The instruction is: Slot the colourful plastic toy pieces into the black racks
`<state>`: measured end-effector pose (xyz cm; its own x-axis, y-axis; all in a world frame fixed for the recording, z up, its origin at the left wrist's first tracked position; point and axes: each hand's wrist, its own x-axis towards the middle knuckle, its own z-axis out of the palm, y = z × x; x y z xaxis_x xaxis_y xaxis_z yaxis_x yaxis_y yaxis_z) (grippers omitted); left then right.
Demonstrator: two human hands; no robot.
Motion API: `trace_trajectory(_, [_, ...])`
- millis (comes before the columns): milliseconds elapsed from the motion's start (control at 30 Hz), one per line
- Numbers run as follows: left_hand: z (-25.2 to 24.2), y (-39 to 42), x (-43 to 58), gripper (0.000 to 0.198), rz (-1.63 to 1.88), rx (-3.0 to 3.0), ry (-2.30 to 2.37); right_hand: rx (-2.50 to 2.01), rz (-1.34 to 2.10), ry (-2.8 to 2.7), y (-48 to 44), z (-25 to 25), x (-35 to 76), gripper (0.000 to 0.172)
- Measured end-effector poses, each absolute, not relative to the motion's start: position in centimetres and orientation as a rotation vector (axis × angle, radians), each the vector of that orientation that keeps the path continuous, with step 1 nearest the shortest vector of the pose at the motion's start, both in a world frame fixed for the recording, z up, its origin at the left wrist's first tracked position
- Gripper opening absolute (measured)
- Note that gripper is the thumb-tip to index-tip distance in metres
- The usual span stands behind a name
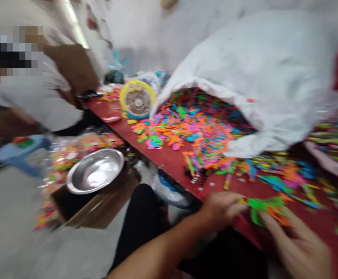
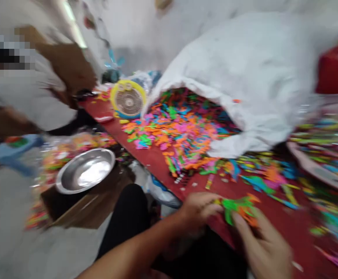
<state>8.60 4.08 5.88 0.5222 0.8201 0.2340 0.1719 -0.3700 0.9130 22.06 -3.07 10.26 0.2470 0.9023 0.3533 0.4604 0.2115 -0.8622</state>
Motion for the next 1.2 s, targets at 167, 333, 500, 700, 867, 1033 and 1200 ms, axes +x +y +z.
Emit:
trace_trajectory(167, [5.3,4.6,8.7,0.034,0.998,1.821,0.748,-1.564,0.472,-1.422,-2.4,8.0,25.2,0.024])
trace_trajectory(333, [5.4,4.3,8.8,0.032,0.988,1.860,0.729,-1.525,0.440,-1.496,-2.4,8.2,24.7,0.017])
trace_trajectory(500, [5.3,4.3,8.8,0.032,1.009,1.895,0.707,-1.523,0.324,-1.547,-2.7,9.2,24.3,0.017])
trace_trajectory(700, [5.2,4.1,8.8,0.035,0.963,1.980,0.702,-1.558,0.247,-1.575,-2.8,10.0,23.8,0.020])
trace_trajectory(867, [5.1,4.1,8.8,0.035,0.983,2.015,0.707,-1.567,0.338,-1.561,-2.4,10.2,24.0,0.025])
trace_trajectory(1033, [5.0,4.0,9.3,0.027,1.006,1.819,0.782,-1.548,0.534,-1.429,-2.1,9.9,23.4,0.026])
trace_trajectory(1200, [4.9,3.4,8.5,0.021,1.057,1.458,0.788,-1.384,0.934,-1.342,-2.7,10.2,23.0,0.037])
